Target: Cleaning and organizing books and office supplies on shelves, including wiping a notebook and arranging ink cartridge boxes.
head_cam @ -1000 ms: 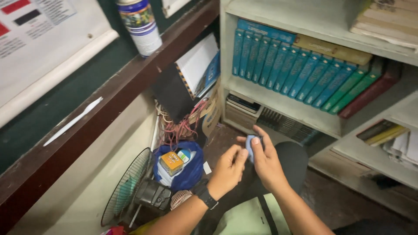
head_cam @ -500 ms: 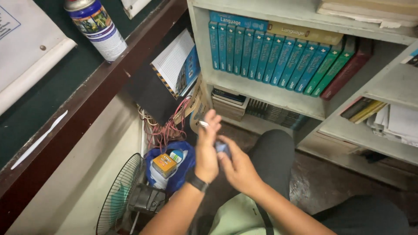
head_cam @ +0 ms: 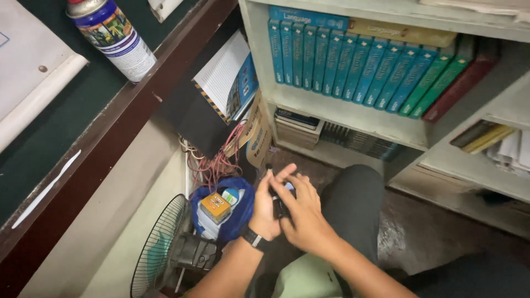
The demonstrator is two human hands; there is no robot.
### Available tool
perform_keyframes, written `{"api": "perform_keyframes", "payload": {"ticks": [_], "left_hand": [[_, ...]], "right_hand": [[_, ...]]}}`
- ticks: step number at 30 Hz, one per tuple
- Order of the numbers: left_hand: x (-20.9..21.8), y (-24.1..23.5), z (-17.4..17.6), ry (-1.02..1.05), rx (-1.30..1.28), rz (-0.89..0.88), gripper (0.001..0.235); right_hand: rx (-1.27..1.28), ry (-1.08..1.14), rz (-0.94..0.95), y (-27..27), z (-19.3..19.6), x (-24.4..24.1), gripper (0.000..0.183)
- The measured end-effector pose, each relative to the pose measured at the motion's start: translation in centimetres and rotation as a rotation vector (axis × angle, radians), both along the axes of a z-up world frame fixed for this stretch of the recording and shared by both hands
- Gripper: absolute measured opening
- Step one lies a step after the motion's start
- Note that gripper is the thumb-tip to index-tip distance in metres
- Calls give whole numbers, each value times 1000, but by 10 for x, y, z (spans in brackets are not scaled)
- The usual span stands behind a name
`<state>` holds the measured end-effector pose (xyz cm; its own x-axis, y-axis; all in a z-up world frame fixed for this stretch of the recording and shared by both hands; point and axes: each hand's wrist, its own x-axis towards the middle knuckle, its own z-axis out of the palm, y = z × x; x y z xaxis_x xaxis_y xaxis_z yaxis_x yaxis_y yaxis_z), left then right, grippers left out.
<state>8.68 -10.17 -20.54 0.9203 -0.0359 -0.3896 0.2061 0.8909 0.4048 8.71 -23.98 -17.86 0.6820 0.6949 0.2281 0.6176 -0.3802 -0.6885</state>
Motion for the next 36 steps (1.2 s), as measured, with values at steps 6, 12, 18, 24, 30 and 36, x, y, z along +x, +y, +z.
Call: {"api": "perform_keyframes", "payload": {"ticks": [6,12,18,24,30,36], "left_hand": [[22,4,-13,52,115,70,70],[42,25,2,191,165,-3,109],[63,62,-32,291,972,-138,106],[66,122,-7,87,1634,75,53],[75,160,42,-206,1405,135,33],[77,178,22,-219,1297,141,54]], "right_hand": [[283,-423,-116,8,-29,30,52],[363,-100,-61,19,-43,56,35],[523,262,-331,30,-30,95,29],[362,854,-485,55,-13,145,40],[60,523,112,116,-1,171,35],[461,855,61,161,5,180,36]]}}
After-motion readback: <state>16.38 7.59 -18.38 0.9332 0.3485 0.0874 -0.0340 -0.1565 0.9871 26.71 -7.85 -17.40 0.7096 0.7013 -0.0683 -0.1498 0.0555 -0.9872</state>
